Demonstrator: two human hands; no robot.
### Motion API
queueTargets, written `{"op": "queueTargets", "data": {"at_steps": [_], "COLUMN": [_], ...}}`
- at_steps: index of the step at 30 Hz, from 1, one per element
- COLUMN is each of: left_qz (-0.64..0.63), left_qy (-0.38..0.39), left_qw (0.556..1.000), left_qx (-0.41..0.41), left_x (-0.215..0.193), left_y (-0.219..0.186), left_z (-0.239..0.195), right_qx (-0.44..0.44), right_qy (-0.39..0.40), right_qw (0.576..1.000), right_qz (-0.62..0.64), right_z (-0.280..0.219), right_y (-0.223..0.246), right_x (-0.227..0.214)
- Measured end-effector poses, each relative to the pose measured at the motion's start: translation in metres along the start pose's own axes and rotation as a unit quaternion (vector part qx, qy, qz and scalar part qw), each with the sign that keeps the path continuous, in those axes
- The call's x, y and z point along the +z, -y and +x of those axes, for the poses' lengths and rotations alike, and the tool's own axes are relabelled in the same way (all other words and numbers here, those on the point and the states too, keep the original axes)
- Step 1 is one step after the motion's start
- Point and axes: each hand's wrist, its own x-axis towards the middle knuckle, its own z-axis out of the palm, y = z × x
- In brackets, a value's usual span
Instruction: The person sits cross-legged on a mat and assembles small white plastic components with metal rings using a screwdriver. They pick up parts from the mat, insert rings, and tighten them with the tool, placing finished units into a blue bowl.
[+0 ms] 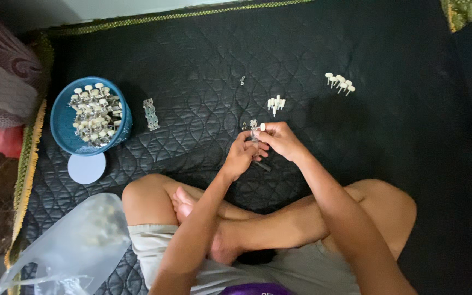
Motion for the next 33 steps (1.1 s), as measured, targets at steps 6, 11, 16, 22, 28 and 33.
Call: {"op": "queueTargets", "data": {"at_steps": [6, 11, 16, 22, 28, 33], "left_qz": [-0.047, -0.038, -0.018, -0.009, -0.004, -0.006], "left_qy": [-0.004, -0.026, -0.030, -0.039, -0.048, -0.033], "left_qw": [0.999, 0.998, 0.999, 0.999, 0.998, 0.997], "left_qx": [-0.017, -0.030, -0.022, -0.014, -0.027, -0.072], "left_x": [-0.005, 0.000, -0.001, 0.000, 0.002, 0.009], "left_y": [0.015, 0.004, 0.008, 0.005, 0.006, 0.023], "left_z": [-0.001, -0.006, -0.005, -0.007, -0.011, -0.022], "right_qx": [0.004, 0.006, 0.029, 0.023, 0.018, 0.054], "right_qy": [0.023, 0.024, 0.030, 0.031, 0.032, 0.077], "right_qw": [1.000, 0.997, 0.997, 0.997, 0.999, 0.994], "right_qz": [-0.004, -0.068, -0.061, -0.061, -0.039, -0.062], "right_z": [-0.009, -0.002, -0.003, -0.008, -0.014, -0.018], "right_y": [0.012, -0.004, -0.005, 0.011, 0.013, -0.020], "right_x": [0.003, -0.001, 0.001, 0.005, 0.004, -0.009]}}
